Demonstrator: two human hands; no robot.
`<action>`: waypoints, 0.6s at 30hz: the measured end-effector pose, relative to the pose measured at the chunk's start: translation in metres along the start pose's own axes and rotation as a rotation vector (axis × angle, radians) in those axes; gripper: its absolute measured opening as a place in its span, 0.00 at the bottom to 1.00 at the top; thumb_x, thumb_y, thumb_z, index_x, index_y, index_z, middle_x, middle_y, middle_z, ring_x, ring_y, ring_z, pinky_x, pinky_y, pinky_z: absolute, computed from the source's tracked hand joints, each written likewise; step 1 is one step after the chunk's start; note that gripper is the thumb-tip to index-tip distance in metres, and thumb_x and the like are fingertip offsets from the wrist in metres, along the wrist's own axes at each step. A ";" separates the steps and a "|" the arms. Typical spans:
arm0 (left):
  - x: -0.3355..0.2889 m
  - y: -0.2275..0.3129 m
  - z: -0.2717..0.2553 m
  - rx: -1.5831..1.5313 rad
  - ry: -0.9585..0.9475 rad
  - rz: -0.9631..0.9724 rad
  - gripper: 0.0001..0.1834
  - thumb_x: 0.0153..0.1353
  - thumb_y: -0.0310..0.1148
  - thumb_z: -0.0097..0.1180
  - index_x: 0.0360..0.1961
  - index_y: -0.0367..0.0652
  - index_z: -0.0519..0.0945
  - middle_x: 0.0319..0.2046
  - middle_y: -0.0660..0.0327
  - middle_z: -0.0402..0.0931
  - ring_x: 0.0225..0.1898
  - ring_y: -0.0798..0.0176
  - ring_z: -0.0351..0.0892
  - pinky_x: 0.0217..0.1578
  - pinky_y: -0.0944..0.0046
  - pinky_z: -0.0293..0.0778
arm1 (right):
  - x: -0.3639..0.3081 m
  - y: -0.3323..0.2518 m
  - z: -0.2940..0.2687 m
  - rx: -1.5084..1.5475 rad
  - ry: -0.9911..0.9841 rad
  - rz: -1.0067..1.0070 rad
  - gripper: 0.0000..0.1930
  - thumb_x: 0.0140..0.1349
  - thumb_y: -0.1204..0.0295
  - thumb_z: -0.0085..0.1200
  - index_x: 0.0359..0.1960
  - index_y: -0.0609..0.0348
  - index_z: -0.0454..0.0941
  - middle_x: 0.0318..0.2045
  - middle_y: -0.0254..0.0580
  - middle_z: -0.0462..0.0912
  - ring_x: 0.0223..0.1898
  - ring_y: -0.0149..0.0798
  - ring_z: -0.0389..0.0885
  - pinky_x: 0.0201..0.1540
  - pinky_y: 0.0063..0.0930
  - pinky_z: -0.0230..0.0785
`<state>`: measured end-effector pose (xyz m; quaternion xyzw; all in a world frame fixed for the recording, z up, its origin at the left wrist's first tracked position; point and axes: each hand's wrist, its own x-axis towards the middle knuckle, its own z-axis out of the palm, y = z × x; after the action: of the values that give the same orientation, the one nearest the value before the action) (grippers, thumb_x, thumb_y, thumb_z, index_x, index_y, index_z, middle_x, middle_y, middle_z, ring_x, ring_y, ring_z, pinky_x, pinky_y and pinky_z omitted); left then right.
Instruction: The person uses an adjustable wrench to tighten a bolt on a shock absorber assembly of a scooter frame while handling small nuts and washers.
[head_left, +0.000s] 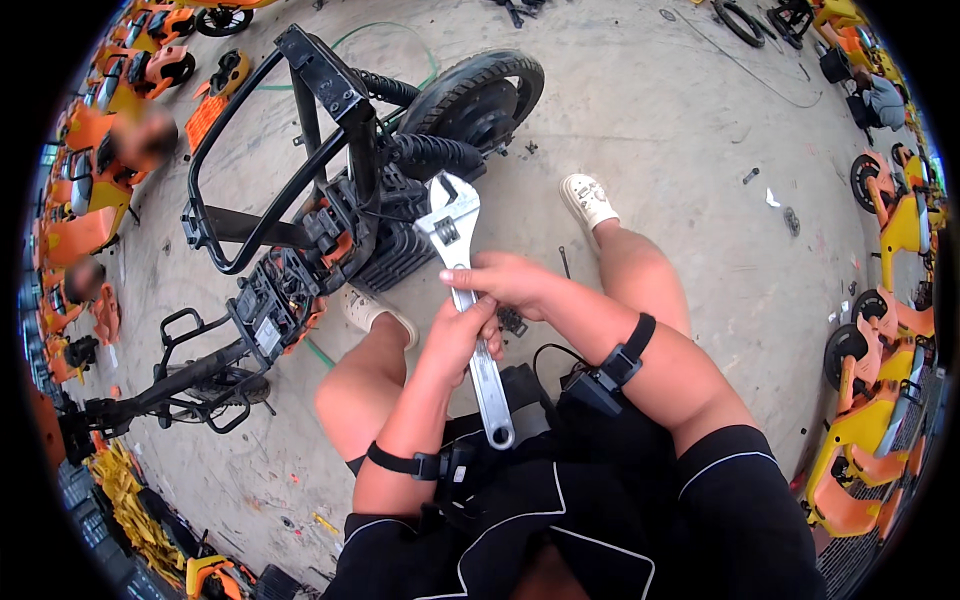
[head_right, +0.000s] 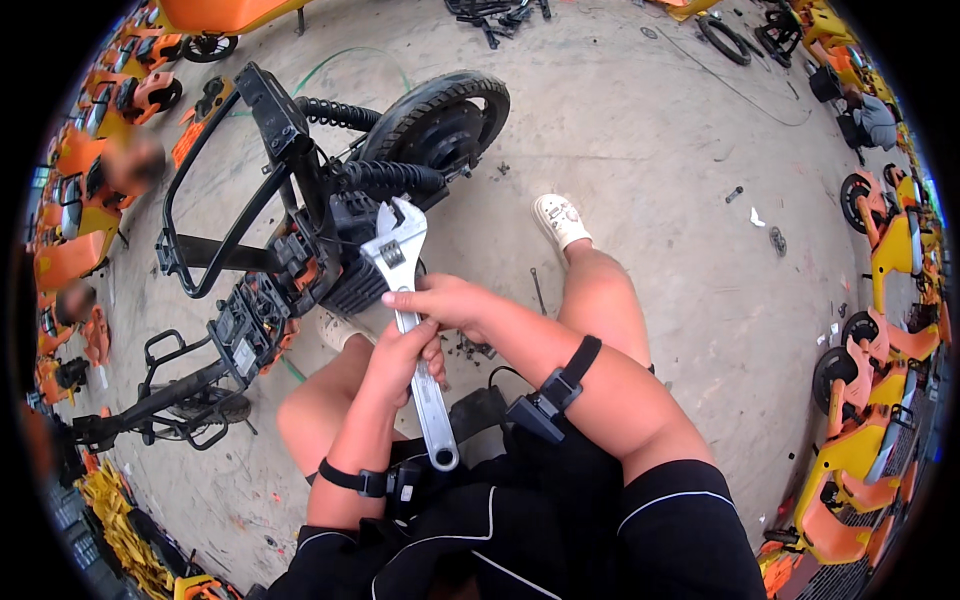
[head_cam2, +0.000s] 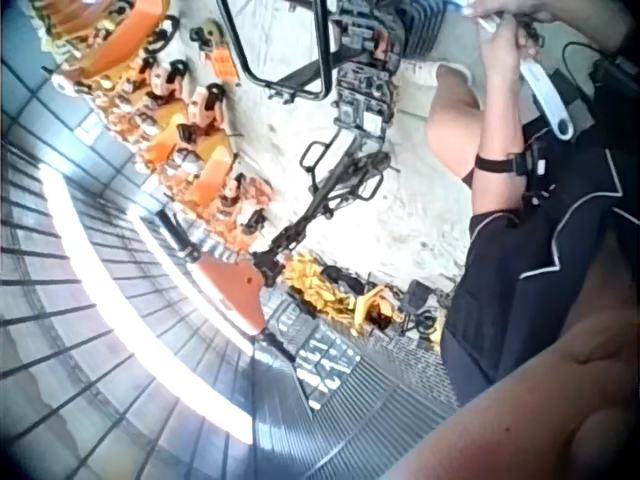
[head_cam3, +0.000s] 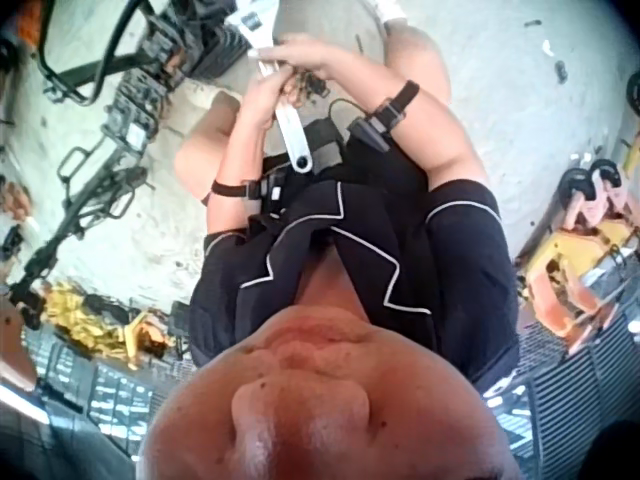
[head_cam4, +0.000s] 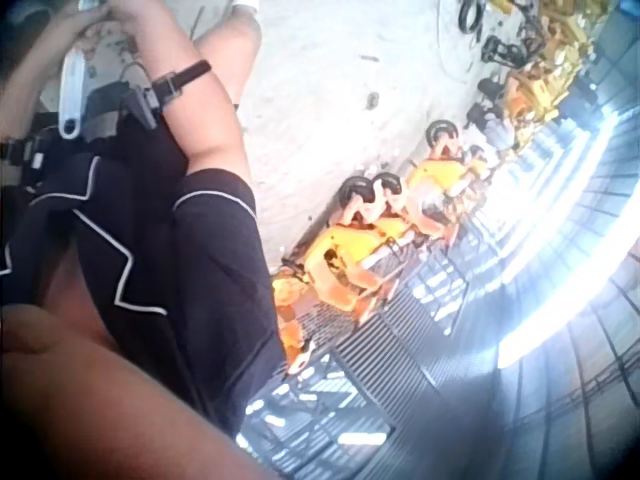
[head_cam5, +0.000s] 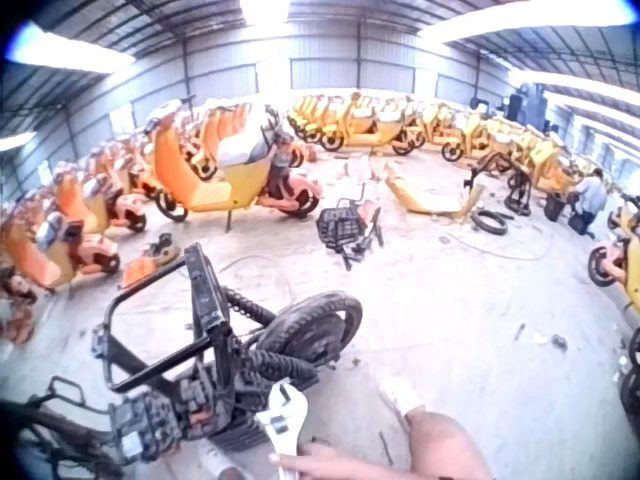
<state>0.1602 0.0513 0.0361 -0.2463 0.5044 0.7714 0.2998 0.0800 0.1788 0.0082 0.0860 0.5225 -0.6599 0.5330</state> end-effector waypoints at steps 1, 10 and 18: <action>0.009 0.000 0.001 0.144 0.032 0.028 0.07 0.66 0.31 0.50 0.40 0.40 0.70 0.18 0.64 0.68 0.19 0.65 0.73 0.20 0.61 0.74 | -0.019 -0.015 0.008 -0.024 -0.143 0.100 0.32 0.56 0.58 0.66 0.53 0.70 0.66 0.39 0.54 0.79 0.34 0.39 0.83 0.41 0.37 0.77; -0.009 0.028 0.005 1.159 0.273 0.639 0.17 0.65 0.32 0.57 0.52 0.34 0.74 0.36 0.58 0.79 0.37 0.62 0.79 0.42 0.64 0.74 | 0.029 0.001 -0.048 0.359 0.239 -0.105 0.10 0.62 0.67 0.58 0.37 0.62 0.79 0.32 0.38 0.82 0.28 0.28 0.75 0.28 0.24 0.69; -0.190 0.142 -0.074 1.349 1.325 1.042 0.09 0.63 0.26 0.56 0.44 0.36 0.80 0.36 0.55 0.81 0.35 0.62 0.80 0.37 0.64 0.74 | 0.028 -0.024 -0.082 0.732 0.187 -0.111 0.18 0.50 0.80 0.46 0.46 0.64 0.67 0.46 0.50 0.79 0.17 0.23 0.58 0.17 0.15 0.55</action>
<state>0.1978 -0.1017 0.2277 -0.1538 0.9299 0.0805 -0.3242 0.0125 0.2232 -0.0323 0.3021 0.3023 -0.8202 0.3803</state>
